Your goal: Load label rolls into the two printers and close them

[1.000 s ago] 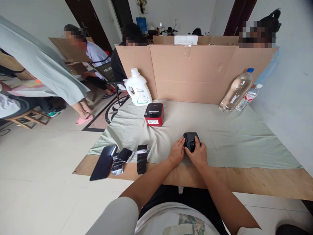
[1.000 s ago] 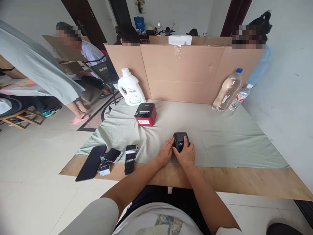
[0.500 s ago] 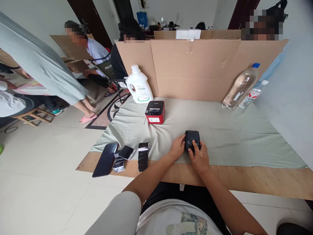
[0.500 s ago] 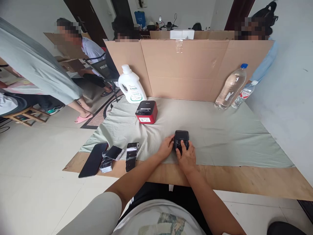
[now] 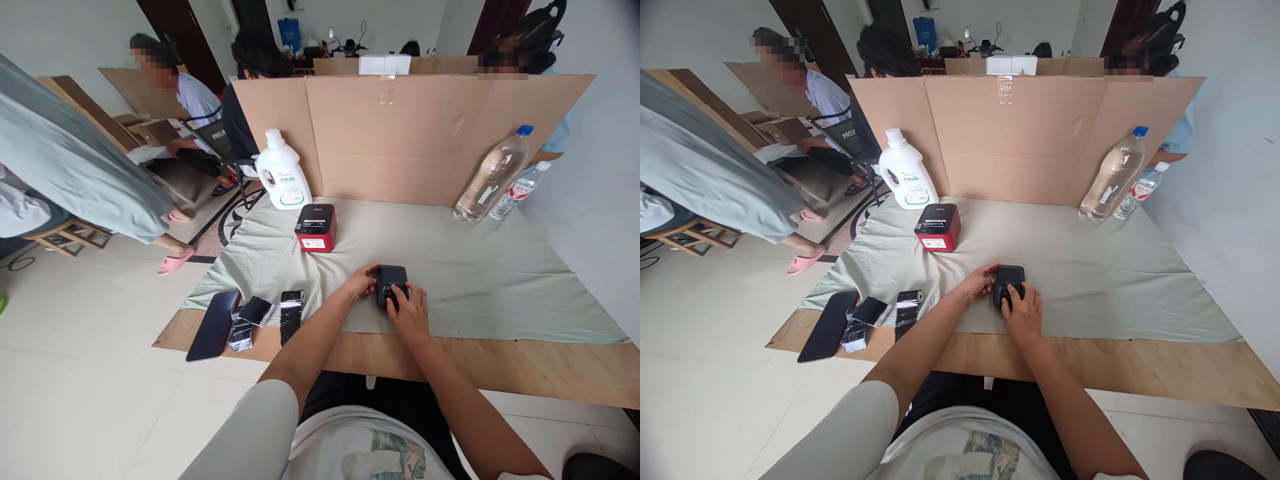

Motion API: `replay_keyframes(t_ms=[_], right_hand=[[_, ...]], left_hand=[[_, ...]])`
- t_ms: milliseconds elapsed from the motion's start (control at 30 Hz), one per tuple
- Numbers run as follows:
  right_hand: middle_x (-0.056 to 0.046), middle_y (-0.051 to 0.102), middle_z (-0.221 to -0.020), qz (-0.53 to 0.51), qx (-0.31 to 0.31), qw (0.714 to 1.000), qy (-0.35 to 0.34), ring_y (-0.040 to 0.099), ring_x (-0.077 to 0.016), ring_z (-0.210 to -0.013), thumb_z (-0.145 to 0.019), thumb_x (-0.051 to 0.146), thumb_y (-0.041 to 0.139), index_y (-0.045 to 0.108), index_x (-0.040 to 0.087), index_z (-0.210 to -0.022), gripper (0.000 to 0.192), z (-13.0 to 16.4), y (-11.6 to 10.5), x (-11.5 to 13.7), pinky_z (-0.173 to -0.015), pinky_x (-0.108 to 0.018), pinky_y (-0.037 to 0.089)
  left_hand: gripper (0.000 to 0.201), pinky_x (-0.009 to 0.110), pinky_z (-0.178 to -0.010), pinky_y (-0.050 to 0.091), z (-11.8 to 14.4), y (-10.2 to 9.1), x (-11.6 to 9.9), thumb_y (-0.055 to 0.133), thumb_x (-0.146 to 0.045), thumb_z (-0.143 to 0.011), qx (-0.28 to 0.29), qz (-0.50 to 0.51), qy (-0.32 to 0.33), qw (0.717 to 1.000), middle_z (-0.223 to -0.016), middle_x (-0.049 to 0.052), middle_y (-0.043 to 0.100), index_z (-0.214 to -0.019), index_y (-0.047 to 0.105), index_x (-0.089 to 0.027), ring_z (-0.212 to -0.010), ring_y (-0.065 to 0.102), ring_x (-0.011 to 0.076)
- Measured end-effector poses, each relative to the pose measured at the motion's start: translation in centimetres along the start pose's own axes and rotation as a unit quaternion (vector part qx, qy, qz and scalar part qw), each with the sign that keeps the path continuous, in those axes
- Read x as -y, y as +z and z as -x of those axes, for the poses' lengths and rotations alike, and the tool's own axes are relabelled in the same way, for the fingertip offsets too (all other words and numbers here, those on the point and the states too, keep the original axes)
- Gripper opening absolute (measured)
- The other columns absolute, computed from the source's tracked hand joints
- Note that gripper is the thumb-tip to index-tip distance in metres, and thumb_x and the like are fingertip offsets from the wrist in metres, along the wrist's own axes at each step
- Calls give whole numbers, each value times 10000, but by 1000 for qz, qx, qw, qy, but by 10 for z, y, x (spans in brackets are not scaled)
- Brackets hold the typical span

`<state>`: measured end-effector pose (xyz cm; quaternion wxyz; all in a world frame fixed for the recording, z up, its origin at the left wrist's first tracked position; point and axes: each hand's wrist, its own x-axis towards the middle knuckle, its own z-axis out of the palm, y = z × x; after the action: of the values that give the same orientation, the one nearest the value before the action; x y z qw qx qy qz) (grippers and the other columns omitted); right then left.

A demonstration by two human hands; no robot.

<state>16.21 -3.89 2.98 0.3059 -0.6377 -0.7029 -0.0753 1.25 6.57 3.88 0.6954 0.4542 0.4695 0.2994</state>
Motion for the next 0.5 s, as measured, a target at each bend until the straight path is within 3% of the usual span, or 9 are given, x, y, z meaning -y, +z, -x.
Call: replay_keyframes(t_ms=[233,500], right_hand=[[-150,509,-1110,11,12,999,-32,454,-276,-1030,-901,315,463,641,166,-1138,332,-3,0,0,-916,-441,447],[-149,458,-1087,10,7,1000,3,453,-285,-996,-858,353,496,626,192,-1126,338,-2,6,-1,-835,-462,472]], left_hand=[[775,155,-319,166,-4,2,-10,504,32,-591,-32,0,-46,998,-1454,63,452,-1305,552,-264,-373,355,-35],[742,137,-345,253,-1,1,-8,545,16,-614,-25,7,-42,999,-1452,55,462,-1298,557,-271,-412,401,-26]])
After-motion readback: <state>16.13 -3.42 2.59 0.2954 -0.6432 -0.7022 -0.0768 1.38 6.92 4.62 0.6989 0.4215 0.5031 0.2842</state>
